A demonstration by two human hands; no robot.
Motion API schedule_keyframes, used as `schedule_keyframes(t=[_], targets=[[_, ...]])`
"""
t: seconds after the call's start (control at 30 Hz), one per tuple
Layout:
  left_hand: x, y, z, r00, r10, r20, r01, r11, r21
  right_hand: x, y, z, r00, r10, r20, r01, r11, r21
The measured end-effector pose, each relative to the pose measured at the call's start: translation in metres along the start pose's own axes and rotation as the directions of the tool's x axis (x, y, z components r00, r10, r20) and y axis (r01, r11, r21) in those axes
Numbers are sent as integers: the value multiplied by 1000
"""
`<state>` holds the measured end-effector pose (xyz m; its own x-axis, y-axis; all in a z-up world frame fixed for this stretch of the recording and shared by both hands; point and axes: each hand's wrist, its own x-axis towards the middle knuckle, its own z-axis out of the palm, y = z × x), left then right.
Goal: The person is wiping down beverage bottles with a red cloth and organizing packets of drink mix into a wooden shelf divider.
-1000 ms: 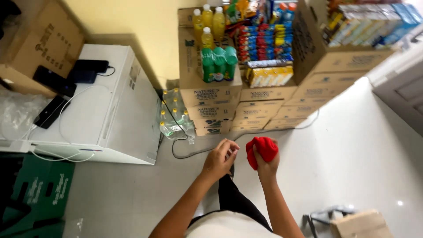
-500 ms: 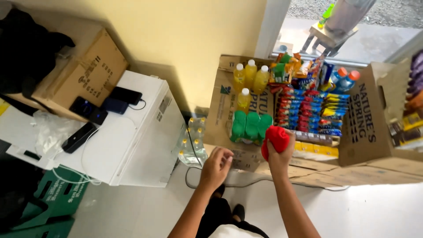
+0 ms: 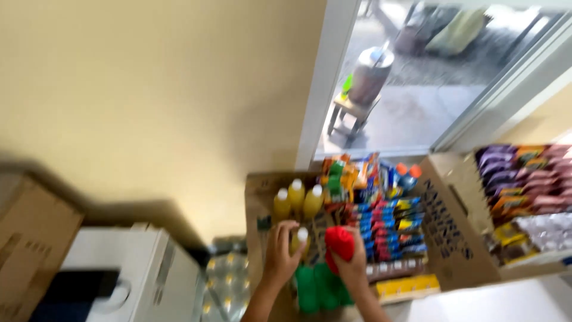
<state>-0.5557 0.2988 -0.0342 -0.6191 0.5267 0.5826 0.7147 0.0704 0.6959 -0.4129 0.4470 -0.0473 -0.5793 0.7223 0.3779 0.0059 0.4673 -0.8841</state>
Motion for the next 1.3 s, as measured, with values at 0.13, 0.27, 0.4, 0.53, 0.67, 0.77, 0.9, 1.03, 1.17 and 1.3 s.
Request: schedule_keyframes(t=[0.13, 0.27, 0.4, 0.53, 0.67, 0.77, 0.9, 1.03, 1.17, 1.3], targets=[[2, -44, 51, 958, -114, 263, 193, 935, -299, 8, 18, 23, 992, 114, -61, -112, 993, 31], [4, -47, 62, 866, -136, 481, 330, 878, -347, -2, 44, 27, 975, 212, 62, -221, 947, 233], [35, -9, 42, 905, -88, 417, 275, 867, -415, -5, 15, 8, 971, 232, 58, -238, 959, 151], [78, 71, 19, 975, 147, 166, -3, 759, -651, -7, -34, -14, 917, 150, -369, -75, 975, 210], [61, 127, 36, 949, 246, 196, -30, 692, -722, -11, -99, -31, 961, -134, -242, 192, 953, 235], [10, 149, 64, 931, -25, 364, 313, 568, -761, -39, -126, -69, 962, -101, -252, 141, 979, 149], [-16, 206, 58, 853, 37, 521, 441, 481, -758, -108, -137, -111, 915, -54, -400, 56, 998, -6], [-54, 273, 46, 753, 235, 614, 564, 250, -787, -206, -136, -147, 832, -66, -551, 24, 996, -82], [-119, 336, 29, 618, 389, 683, 666, 201, -718, -306, -145, -167, 688, -28, -726, -19, 998, -56], [-203, 378, 14, 517, 565, 644, 591, 308, -745, -354, -208, -187, 560, -94, -823, -56, 987, -151]])
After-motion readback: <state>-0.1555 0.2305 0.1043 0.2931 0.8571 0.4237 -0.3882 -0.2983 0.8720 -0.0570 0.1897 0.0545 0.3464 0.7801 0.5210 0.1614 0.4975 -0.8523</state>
